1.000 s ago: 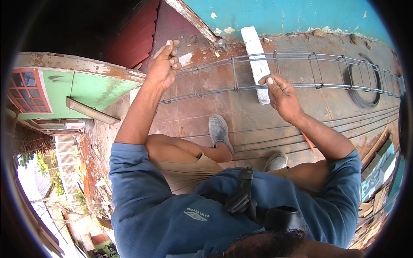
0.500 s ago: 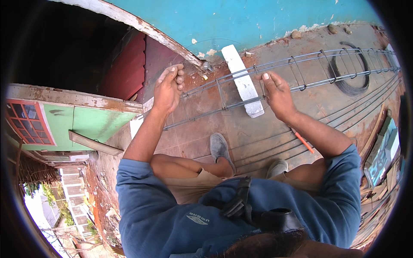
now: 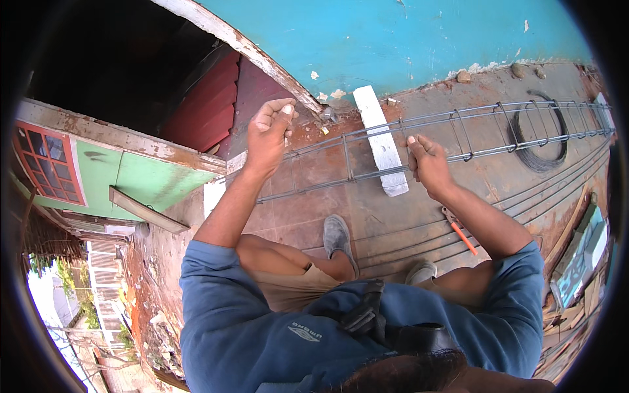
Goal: The person ties a rebar cage using wire and pliers. They wrap wire around intersecting bars, twist it with pliers, and trim excess wire repeatedly along the cage.
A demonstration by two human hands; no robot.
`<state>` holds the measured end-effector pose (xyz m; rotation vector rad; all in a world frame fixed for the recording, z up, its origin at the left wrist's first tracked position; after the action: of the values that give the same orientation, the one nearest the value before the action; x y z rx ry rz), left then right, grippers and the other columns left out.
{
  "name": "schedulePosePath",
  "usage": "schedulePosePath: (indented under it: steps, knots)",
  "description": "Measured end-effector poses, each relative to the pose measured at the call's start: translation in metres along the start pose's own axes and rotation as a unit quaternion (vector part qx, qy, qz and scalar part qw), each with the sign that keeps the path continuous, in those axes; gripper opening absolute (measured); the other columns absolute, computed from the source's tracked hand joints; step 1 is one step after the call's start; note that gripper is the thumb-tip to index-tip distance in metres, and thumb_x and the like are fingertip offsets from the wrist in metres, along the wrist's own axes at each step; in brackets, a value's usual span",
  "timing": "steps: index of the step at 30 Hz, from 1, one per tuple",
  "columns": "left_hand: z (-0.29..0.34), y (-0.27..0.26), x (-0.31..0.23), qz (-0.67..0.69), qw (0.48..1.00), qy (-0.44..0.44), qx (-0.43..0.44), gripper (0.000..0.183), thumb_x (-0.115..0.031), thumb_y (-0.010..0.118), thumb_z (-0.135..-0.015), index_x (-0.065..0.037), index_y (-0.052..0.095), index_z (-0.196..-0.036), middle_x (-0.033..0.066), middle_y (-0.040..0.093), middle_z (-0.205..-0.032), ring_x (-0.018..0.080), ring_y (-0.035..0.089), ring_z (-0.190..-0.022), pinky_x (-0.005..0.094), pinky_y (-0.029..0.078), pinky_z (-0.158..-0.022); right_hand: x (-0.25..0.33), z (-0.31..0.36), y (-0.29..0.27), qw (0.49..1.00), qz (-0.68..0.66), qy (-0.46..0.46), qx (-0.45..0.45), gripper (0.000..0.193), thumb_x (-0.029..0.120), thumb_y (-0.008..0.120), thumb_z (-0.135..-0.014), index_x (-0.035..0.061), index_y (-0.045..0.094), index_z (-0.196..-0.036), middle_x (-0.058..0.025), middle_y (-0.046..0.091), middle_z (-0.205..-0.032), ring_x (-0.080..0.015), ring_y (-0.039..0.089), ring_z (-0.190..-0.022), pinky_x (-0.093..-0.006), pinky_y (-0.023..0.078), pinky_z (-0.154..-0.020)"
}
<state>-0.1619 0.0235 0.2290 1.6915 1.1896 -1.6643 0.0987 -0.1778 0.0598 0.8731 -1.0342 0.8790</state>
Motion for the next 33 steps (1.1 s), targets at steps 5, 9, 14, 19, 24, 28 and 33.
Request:
schedulePosePath:
  steps: [5, 9, 14, 19, 24, 28, 33]
  knots:
    - [0.019, 0.021, -0.027, -0.131, 0.989, -0.011, 0.061, 0.023, -0.017, 0.068, -0.109, 0.001, 0.071, -0.123, 0.0041, 0.073, -0.100, 0.0076, 0.064, -0.089, 0.0241, 0.052, -0.077, 0.047, 0.028, 0.010, 0.767, 0.470, -0.367, -0.238, 0.042, 0.019, 0.067, -0.106, 0.0029, 0.062, -0.144, -0.0226, 0.067, -0.128, -0.0344, 0.064, -0.124, -0.0540, 0.044, -0.111]
    - [0.036, 0.063, -0.038, -0.147, 0.982, -0.004, 0.116, 0.025, -0.019, 0.069, -0.109, 0.003, 0.071, -0.122, 0.0051, 0.074, -0.101, 0.0108, 0.067, -0.094, 0.0270, 0.054, -0.083, 0.122, 0.065, 0.060, 0.756, 0.408, -0.503, -0.095, 0.047, 0.017, 0.070, -0.104, 0.0059, 0.060, -0.148, -0.0234, 0.065, -0.138, -0.0392, 0.059, -0.137, -0.0591, 0.039, -0.117]
    - [0.028, 0.092, -0.081, 0.034, 0.995, -0.052, 0.072, 0.025, -0.022, 0.069, -0.110, 0.000, 0.070, -0.121, 0.0030, 0.072, -0.101, 0.0053, 0.059, -0.086, 0.0229, 0.048, -0.073, 0.143, 0.039, 0.080, 0.830, 0.169, -0.531, -0.021, 0.017, 0.007, 0.069, -0.105, 0.0024, 0.071, -0.121, -0.0169, 0.073, -0.122, -0.0302, 0.073, -0.108, -0.0398, 0.058, -0.085]
    - [0.016, 0.074, -0.105, 0.136, 0.990, -0.030, -0.006, 0.028, -0.018, 0.067, -0.110, 0.003, 0.063, -0.128, 0.0042, 0.069, -0.102, 0.0067, 0.056, -0.087, 0.0227, 0.046, -0.072, 0.182, 0.024, 0.110, 0.853, 0.086, -0.511, -0.059, 0.009, 0.007, 0.066, -0.108, 0.0014, 0.070, -0.114, -0.0133, 0.071, -0.089, -0.0229, 0.068, -0.076, -0.0382, 0.053, -0.068]
    - [0.016, 0.080, -0.106, 0.263, 0.963, -0.035, -0.042, 0.024, -0.007, 0.062, -0.109, 0.005, 0.062, -0.130, 0.0082, 0.068, -0.106, 0.0099, 0.058, -0.085, 0.0254, 0.049, -0.071, 0.172, 0.012, 0.109, 0.895, -0.014, -0.443, -0.047, 0.011, 0.011, 0.063, -0.110, 0.0016, 0.066, -0.115, -0.0152, 0.072, -0.086, -0.0260, 0.070, -0.072, -0.0398, 0.053, -0.066]
    - [0.022, 0.091, -0.101, 0.213, 0.975, 0.018, -0.056, 0.023, -0.007, 0.062, -0.110, 0.003, 0.062, -0.131, 0.0066, 0.067, -0.106, 0.0093, 0.057, -0.088, 0.0252, 0.048, -0.072, 0.164, 0.007, 0.117, 0.900, -0.043, -0.433, -0.026, 0.009, 0.011, 0.060, -0.111, 0.0015, 0.060, -0.113, -0.0176, 0.072, -0.087, -0.0314, 0.071, -0.072, -0.0431, 0.053, -0.067]
    - [0.024, 0.098, -0.095, 0.184, 0.979, 0.067, -0.058, 0.023, -0.011, 0.064, -0.111, 0.000, 0.064, -0.131, 0.0044, 0.066, -0.104, 0.0086, 0.057, -0.089, 0.0247, 0.047, -0.073, 0.160, 0.006, 0.117, 0.899, -0.063, -0.433, -0.016, 0.009, 0.011, 0.057, -0.111, 0.0017, 0.057, -0.113, -0.0204, 0.072, -0.090, -0.0371, 0.073, -0.078, -0.0469, 0.055, -0.070]
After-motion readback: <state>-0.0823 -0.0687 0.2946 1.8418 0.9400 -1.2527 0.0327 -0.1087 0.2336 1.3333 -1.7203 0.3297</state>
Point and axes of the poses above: each hand's wrist, its own z-axis away from the middle knuckle, its own y-axis out of the palm, x = y × z, the point moved 4 cm from there along -z, towards the middle knuckle
